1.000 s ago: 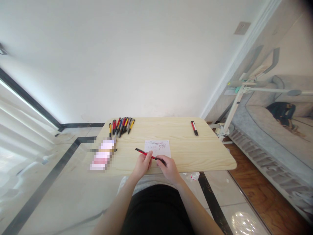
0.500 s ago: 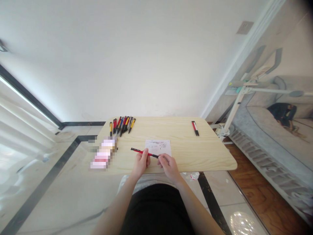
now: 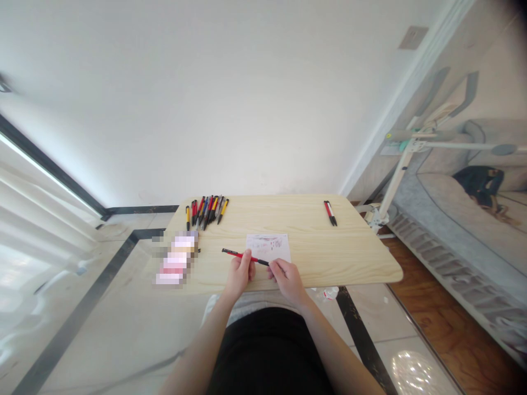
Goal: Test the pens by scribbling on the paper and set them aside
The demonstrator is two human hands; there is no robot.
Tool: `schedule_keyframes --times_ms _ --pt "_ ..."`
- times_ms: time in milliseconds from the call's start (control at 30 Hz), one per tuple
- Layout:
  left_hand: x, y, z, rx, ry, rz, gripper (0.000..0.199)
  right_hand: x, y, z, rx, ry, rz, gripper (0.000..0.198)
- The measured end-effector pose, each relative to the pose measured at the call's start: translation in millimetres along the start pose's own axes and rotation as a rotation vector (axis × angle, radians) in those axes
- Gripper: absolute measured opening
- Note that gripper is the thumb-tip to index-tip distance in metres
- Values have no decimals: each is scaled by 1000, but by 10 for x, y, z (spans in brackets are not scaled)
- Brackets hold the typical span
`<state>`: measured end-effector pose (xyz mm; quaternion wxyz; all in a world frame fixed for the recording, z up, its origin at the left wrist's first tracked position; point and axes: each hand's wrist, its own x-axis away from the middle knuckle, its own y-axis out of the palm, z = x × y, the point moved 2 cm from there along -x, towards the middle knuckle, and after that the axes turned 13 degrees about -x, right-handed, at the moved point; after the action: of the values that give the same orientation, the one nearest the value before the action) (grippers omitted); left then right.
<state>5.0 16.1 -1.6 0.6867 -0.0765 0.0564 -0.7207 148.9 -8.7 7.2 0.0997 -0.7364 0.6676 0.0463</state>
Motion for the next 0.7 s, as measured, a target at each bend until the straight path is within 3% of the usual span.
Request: schedule_keyframes --times_ms 700 --pt "-11 23 -19 34 -32 7 52 -6 -4 91 -50 -10 49 17"
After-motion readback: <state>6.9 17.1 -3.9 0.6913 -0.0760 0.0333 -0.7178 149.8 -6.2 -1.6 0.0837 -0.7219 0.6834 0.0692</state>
